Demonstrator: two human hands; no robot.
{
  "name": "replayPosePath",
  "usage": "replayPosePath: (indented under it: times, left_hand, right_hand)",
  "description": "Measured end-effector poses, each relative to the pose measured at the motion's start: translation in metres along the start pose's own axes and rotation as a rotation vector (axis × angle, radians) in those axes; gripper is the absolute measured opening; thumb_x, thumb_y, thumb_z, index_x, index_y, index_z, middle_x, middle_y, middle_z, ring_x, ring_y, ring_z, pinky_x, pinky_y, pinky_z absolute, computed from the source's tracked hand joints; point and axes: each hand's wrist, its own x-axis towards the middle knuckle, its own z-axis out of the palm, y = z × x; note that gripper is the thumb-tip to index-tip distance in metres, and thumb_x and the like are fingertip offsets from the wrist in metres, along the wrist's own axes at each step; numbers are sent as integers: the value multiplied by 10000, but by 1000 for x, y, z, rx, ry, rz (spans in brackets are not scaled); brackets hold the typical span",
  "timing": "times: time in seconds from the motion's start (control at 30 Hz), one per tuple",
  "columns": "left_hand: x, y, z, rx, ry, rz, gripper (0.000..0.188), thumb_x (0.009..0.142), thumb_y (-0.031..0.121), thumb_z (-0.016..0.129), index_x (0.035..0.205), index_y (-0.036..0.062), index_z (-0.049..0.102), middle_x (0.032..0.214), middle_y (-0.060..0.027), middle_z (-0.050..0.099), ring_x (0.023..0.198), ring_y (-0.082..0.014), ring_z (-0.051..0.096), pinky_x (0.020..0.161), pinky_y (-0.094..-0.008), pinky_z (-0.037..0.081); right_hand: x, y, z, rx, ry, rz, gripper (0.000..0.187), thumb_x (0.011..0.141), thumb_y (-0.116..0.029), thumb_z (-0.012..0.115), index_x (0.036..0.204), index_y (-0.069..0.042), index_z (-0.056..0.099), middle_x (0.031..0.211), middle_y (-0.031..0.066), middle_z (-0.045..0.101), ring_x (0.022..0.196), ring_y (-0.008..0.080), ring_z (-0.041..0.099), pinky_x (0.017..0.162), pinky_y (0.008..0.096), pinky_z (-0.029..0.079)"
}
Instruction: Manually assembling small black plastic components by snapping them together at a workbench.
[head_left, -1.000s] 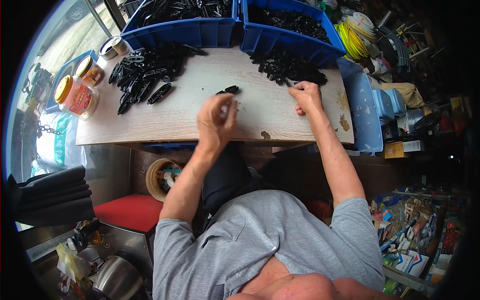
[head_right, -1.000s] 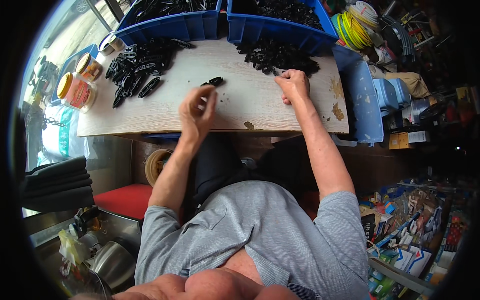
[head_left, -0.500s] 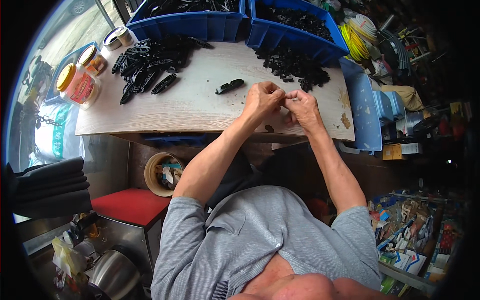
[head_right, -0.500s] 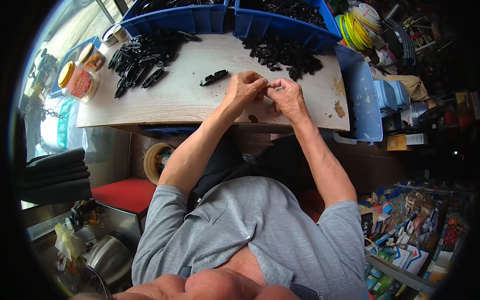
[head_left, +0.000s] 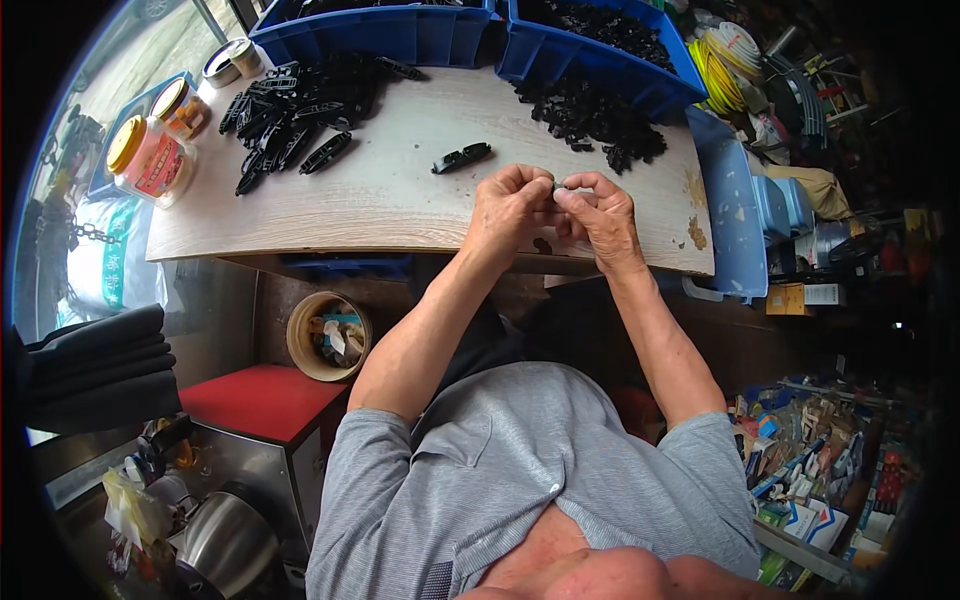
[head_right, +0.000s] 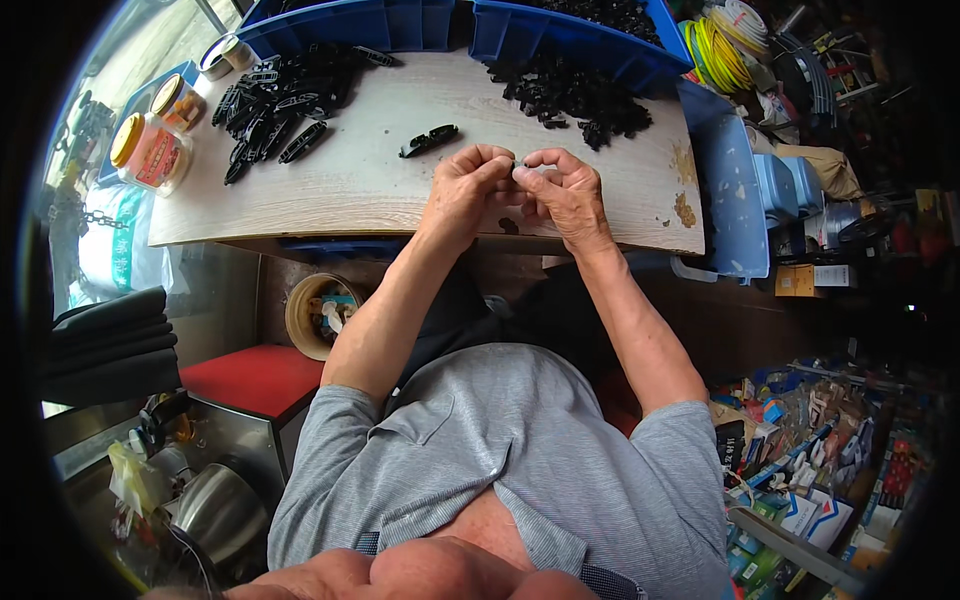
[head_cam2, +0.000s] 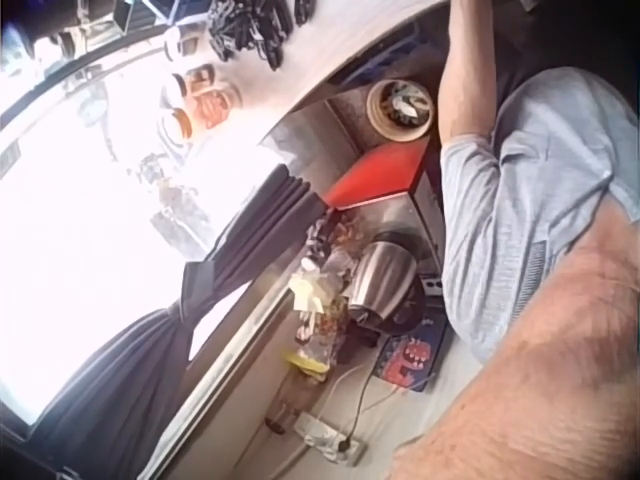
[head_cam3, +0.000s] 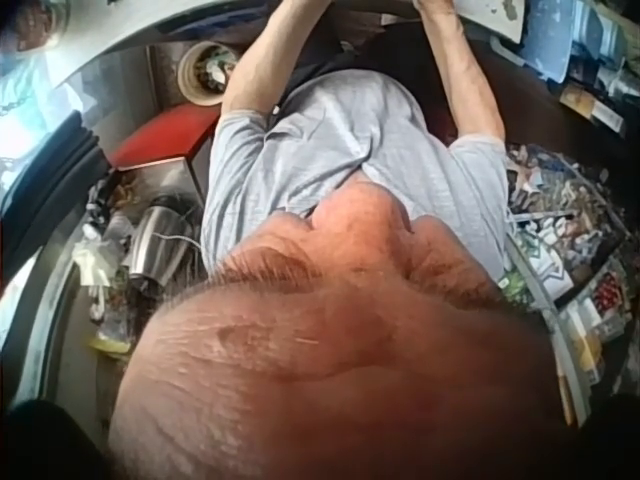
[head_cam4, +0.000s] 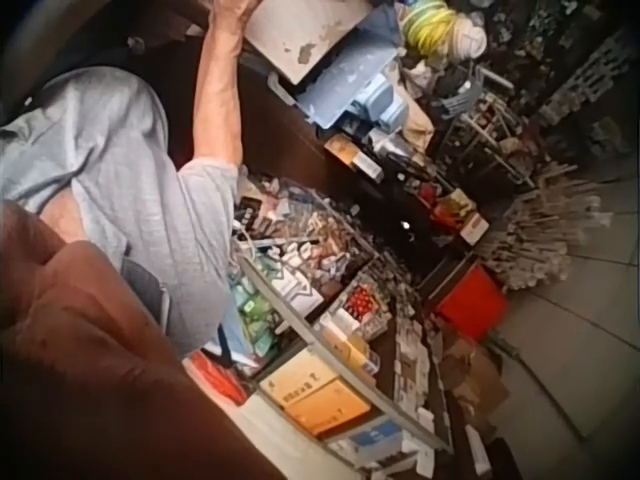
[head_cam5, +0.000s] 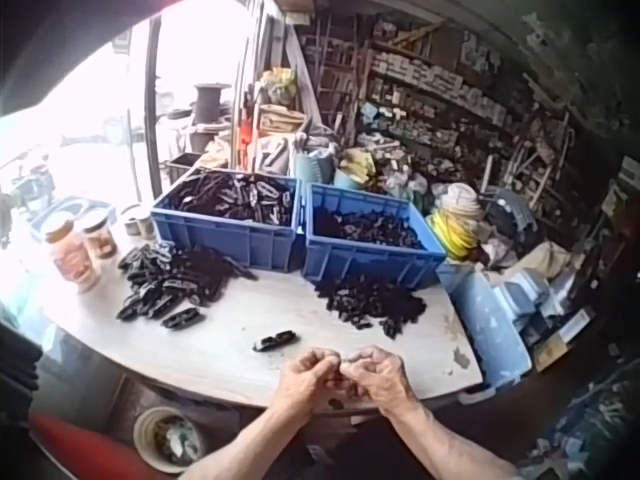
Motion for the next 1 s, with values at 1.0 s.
replayPosePath:
  times: [1.0]
  left_hand:
    - [-14,9,-9,338,-127,95,254,926,132,690,1132,-11,651,857,-48,704,698,-82,656,596,-227,559]
  right_hand:
    - [4,11,-1,334,-43,-40,112,877,-80,730,973,-68,672,836,9,667,673,113,631,678,267,569]
